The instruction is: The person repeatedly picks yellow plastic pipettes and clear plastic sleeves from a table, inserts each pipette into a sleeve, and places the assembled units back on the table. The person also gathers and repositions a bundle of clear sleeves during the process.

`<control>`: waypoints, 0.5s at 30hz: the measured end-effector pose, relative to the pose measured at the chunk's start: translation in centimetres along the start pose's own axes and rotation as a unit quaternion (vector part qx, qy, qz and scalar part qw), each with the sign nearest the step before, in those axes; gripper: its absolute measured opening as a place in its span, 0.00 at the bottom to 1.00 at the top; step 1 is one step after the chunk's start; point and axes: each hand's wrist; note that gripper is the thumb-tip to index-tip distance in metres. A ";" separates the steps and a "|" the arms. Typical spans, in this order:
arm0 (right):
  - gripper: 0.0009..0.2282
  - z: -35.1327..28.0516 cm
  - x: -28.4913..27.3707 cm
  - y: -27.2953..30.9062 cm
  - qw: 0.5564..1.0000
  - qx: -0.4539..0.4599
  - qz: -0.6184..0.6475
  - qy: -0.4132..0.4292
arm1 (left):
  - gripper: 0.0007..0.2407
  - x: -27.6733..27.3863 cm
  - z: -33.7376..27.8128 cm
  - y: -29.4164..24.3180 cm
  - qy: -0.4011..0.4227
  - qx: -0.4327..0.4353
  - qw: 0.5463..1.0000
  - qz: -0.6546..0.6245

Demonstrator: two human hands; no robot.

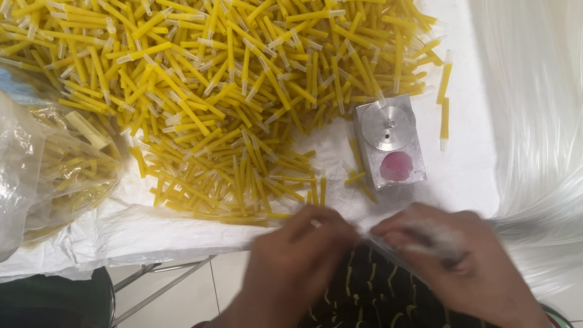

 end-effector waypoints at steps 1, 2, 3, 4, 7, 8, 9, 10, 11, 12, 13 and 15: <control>0.09 0.0 -0.1 0.2 1.000 0.000 0.000 0.000 | 0.08 -0.4 0.4 0.4 0.001 0.000 1.000 0.000; 0.08 -0.1 -0.2 0.4 0.998 0.018 0.011 -0.053 | 0.10 -0.8 0.8 0.8 -0.026 -0.042 0.992 0.116; 0.08 -0.1 -0.3 0.6 0.994 0.035 0.022 -0.105 | 0.11 -1.2 1.3 1.1 -0.053 -0.084 0.968 0.231; 0.08 -0.1 -0.5 1.0 0.993 0.036 0.022 -0.106 | 0.11 -1.4 1.6 1.4 -0.051 -0.083 0.968 0.229; 0.06 0.0 -1.0 2.1 0.959 0.090 0.049 -0.264 | 0.15 -1.6 2.3 1.8 -0.075 -0.053 0.940 0.329; 0.06 0.2 -1.1 2.6 0.954 0.099 0.042 -0.281 | 0.14 -1.5 2.4 1.7 -0.070 -0.055 0.943 0.320; 0.05 0.3 -1.3 3.0 0.948 0.109 0.035 -0.298 | 0.14 -1.3 2.5 1.6 -0.065 -0.056 0.946 0.311; 0.05 0.9 -1.4 3.5 0.947 0.111 0.033 -0.301 | 0.14 -1.0 2.5 1.4 -0.064 -0.053 0.948 0.308; 0.07 1.4 -1.5 3.9 0.955 0.080 -0.011 -0.285 | 0.11 -0.6 2.5 1.3 -0.080 -0.052 0.973 0.210; 0.08 2.0 -1.5 4.4 0.961 0.049 -0.054 -0.266 | 0.09 -0.3 2.4 1.0 -0.095 -0.053 0.988 0.110; 0.08 1.9 -1.4 3.4 0.961 0.051 -0.055 -0.267 | 0.09 0.0 2.5 0.7 -0.093 -0.053 0.988 0.108; 0.09 1.9 -1.1 1.3 0.962 0.044 -0.170 -0.209 | 0.08 0.6 2.8 0.0 -0.113 -0.057 0.991 0.047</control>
Point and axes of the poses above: each hand's wrist, its own z-axis towards the middle knuckle, its own x-axis out of the palm, y = z × x, and after that the axes turned 2 degrees about -z, right-handed
